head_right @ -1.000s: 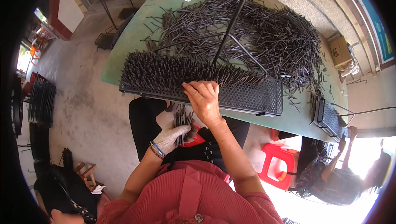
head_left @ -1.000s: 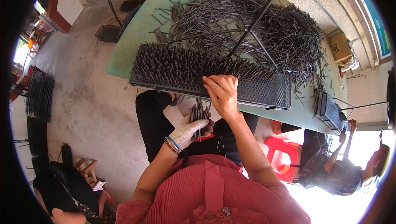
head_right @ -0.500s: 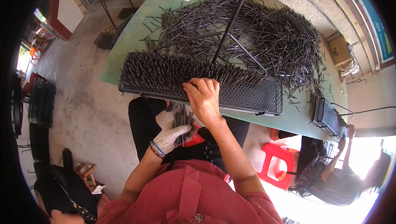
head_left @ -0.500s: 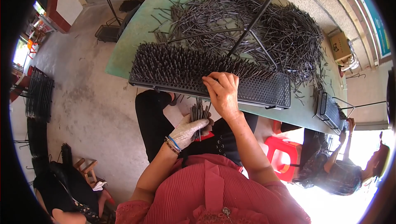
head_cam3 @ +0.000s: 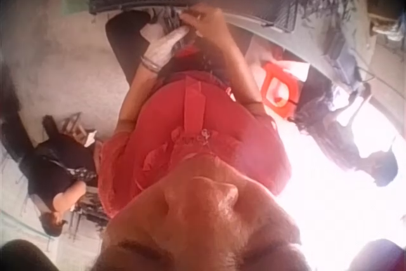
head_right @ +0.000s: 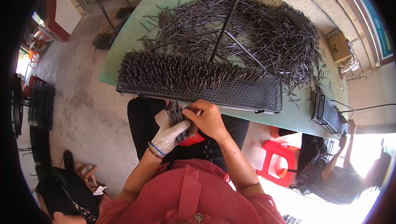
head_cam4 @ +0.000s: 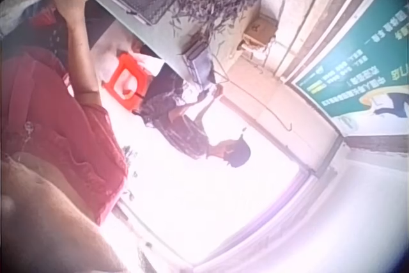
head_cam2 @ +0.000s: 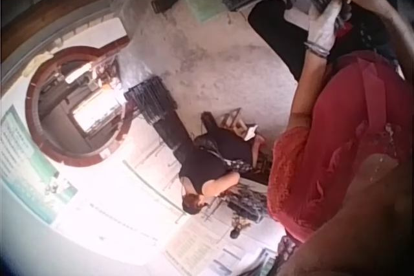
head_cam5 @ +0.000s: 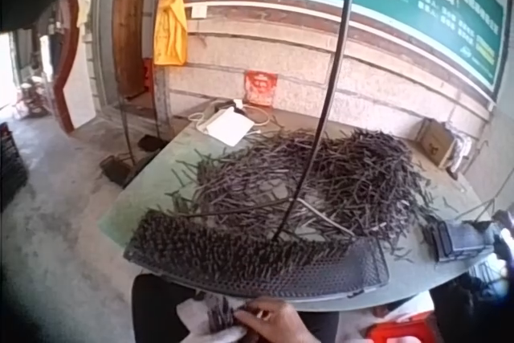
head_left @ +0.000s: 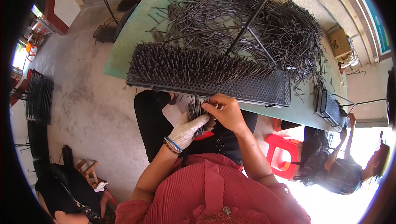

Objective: Manually inserting metal pins into a brush head base at a workbench.

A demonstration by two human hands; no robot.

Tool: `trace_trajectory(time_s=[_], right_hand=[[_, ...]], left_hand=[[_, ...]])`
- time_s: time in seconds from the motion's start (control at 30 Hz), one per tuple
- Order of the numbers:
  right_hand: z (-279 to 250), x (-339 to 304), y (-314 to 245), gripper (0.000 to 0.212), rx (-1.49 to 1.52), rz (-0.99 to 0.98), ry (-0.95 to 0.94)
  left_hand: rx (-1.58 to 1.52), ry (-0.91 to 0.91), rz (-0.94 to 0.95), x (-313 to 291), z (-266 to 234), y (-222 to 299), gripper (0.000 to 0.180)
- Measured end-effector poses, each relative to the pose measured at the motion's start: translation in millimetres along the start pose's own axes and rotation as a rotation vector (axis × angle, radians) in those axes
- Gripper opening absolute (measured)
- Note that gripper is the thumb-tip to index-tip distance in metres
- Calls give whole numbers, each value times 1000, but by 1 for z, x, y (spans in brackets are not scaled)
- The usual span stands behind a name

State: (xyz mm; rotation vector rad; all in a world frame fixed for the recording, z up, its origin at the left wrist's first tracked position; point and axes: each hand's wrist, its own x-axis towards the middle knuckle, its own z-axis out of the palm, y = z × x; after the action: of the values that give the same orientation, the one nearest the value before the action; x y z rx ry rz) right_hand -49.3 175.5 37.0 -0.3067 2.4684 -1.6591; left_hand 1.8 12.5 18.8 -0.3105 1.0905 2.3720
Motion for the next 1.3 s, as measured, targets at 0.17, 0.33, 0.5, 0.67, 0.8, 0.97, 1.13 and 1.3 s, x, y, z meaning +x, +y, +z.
trace_trajectory(time_s=[0.17,0.33,0.5,0.67,0.8,0.97,1.13,1.3], right_hand=[[-14,4,10,18,226,157,16],[-20,14,12,19,333,132,197],[-24,31,-2,22,291,-78,454],[-22,44,5,20,210,-133,477],[-23,46,4,19,47,-155,407],[-23,46,6,17,-46,-247,383],[-24,45,7,14,-82,-273,387],[-28,45,15,12,-99,-324,389]], left_hand=[[13,38,-5,2,5,1,29],[12,97,-27,4,5,-2,27],[-11,111,-15,6,0,-5,23],[-17,104,-80,6,-2,-9,23],[-19,89,-85,7,-7,-11,23],[-22,94,-92,7,-6,-10,23],[-26,93,-93,7,-8,-11,22],[-19,98,-102,8,-10,-13,22]])
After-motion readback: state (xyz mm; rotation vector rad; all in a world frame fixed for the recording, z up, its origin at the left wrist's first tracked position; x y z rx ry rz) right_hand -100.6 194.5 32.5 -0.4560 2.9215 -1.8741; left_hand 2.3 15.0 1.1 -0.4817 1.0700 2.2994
